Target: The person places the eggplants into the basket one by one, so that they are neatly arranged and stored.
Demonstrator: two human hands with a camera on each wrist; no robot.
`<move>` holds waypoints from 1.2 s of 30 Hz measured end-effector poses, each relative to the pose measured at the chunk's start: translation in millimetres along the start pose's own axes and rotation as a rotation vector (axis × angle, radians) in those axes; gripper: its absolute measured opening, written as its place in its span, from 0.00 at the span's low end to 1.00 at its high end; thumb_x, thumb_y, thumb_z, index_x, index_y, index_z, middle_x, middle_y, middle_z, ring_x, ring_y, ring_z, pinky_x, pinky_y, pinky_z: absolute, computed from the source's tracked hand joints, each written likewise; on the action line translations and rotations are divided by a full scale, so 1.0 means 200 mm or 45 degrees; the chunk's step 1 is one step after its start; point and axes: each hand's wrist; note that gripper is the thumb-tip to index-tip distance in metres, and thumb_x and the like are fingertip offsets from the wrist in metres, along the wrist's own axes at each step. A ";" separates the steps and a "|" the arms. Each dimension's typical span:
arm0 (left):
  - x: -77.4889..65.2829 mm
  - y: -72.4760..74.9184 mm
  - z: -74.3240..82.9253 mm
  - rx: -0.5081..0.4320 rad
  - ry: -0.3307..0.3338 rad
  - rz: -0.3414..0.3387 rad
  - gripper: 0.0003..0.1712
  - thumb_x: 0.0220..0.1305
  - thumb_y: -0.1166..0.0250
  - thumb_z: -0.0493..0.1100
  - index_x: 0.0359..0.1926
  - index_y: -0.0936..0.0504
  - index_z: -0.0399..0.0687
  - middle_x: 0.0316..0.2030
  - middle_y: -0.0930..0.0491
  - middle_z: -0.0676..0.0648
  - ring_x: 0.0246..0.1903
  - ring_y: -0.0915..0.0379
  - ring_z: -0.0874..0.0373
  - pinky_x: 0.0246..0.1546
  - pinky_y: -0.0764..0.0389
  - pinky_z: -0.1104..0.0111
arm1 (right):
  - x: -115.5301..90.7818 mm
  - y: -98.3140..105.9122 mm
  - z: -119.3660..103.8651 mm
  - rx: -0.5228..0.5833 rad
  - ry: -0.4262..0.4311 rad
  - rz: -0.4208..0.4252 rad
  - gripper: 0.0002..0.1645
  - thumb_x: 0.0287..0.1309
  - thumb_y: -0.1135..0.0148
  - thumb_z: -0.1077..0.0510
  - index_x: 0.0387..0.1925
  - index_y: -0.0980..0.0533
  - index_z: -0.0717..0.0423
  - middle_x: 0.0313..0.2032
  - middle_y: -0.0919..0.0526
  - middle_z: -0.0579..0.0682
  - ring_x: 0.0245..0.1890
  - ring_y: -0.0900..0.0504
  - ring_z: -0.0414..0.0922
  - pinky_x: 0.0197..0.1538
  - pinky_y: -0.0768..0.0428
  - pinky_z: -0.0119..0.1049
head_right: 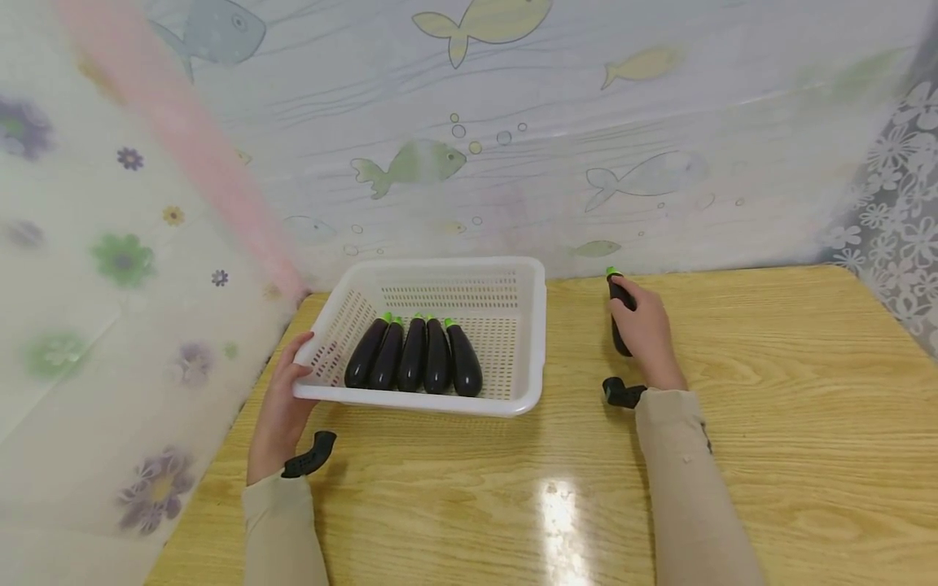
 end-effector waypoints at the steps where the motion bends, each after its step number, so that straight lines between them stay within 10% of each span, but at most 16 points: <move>1: 0.00 0.00 0.00 -0.003 -0.003 -0.003 0.30 0.62 0.62 0.34 0.64 0.43 0.59 0.64 0.53 0.52 0.59 0.53 0.49 0.52 0.43 0.55 | 0.00 0.00 0.00 0.020 0.000 0.013 0.32 0.62 0.64 0.46 0.67 0.51 0.39 0.67 0.55 0.57 0.61 0.49 0.63 0.53 0.43 0.60; 10: -0.01 0.00 0.00 0.004 -0.013 -0.007 0.29 0.62 0.62 0.34 0.64 0.44 0.57 0.64 0.52 0.52 0.59 0.53 0.49 0.53 0.44 0.55 | -0.01 0.00 -0.04 0.142 0.005 0.097 0.35 0.59 0.61 0.36 0.66 0.57 0.27 0.66 0.52 0.56 0.60 0.44 0.60 0.52 0.41 0.59; 17: 0.00 0.00 0.00 0.000 -0.017 -0.009 0.30 0.62 0.63 0.34 0.64 0.45 0.57 0.64 0.52 0.52 0.58 0.52 0.49 0.51 0.42 0.56 | -0.02 -0.01 -0.08 0.373 0.068 0.112 0.30 0.63 0.65 0.41 0.64 0.58 0.23 0.61 0.43 0.58 0.42 0.25 0.43 0.38 0.28 0.39; 36: -0.01 -0.02 0.01 0.012 -0.018 -0.015 0.30 0.62 0.63 0.34 0.64 0.45 0.57 0.64 0.52 0.51 0.58 0.52 0.49 0.51 0.42 0.55 | -0.04 0.00 -0.16 0.455 0.262 0.173 0.29 0.65 0.68 0.53 0.65 0.53 0.27 0.47 0.35 0.53 0.30 0.26 0.44 0.27 0.24 0.35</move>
Point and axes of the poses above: each hand's wrist, its own x-axis towards the middle knuckle, its own y-axis out of the back of the hand, z = x × y
